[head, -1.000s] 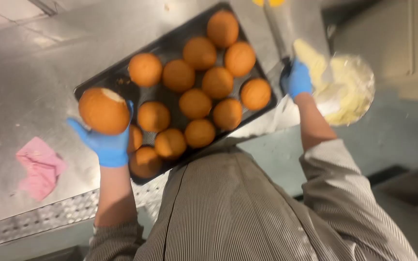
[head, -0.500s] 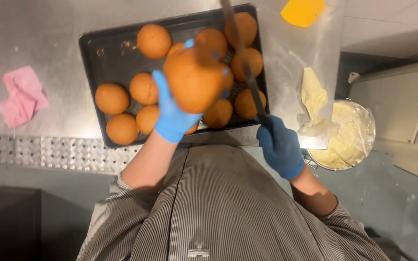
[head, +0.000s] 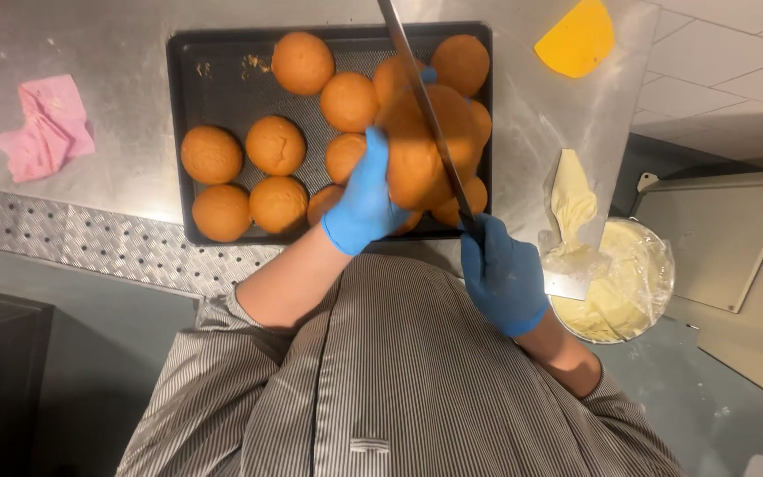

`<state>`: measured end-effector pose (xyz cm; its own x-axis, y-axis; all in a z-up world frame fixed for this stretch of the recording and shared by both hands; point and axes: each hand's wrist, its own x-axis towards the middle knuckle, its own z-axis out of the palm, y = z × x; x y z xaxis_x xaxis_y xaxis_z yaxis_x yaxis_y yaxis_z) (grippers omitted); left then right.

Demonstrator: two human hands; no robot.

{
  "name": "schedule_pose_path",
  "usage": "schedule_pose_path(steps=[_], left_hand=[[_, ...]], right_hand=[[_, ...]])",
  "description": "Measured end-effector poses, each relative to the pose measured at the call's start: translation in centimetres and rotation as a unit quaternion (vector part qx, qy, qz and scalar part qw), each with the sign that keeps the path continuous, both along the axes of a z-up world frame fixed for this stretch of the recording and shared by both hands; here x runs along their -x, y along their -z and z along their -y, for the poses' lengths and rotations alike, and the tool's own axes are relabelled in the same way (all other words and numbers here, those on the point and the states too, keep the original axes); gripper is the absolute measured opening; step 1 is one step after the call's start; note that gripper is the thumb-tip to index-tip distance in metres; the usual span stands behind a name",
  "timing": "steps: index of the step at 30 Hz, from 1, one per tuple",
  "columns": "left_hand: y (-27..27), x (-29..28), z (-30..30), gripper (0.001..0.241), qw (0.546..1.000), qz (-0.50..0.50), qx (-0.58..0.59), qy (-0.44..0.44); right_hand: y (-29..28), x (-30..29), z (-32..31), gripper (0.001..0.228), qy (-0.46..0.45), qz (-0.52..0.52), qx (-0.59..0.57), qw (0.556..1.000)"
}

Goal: Slicing round buns on a baking tray using a serrated knife.

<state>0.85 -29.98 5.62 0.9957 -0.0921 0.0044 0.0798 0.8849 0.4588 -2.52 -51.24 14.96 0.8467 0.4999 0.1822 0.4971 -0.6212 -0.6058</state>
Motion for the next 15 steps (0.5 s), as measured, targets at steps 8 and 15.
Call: schedule_pose_path(steps=[8,15], left_hand=[[4.7,-0.7,-1.8,0.073,0.998,-0.007,0.065,-0.009],[-1.8,-0.2,-2.7,0.083,0.994,-0.047,0.098,-0.014]], right_hand=[[1.7,-0.4,1.2,0.021,-0.034,-0.024,0.025,0.999],[2.8,0.3,1.3,0.019,-0.028,-0.052,0.017,0.998]])
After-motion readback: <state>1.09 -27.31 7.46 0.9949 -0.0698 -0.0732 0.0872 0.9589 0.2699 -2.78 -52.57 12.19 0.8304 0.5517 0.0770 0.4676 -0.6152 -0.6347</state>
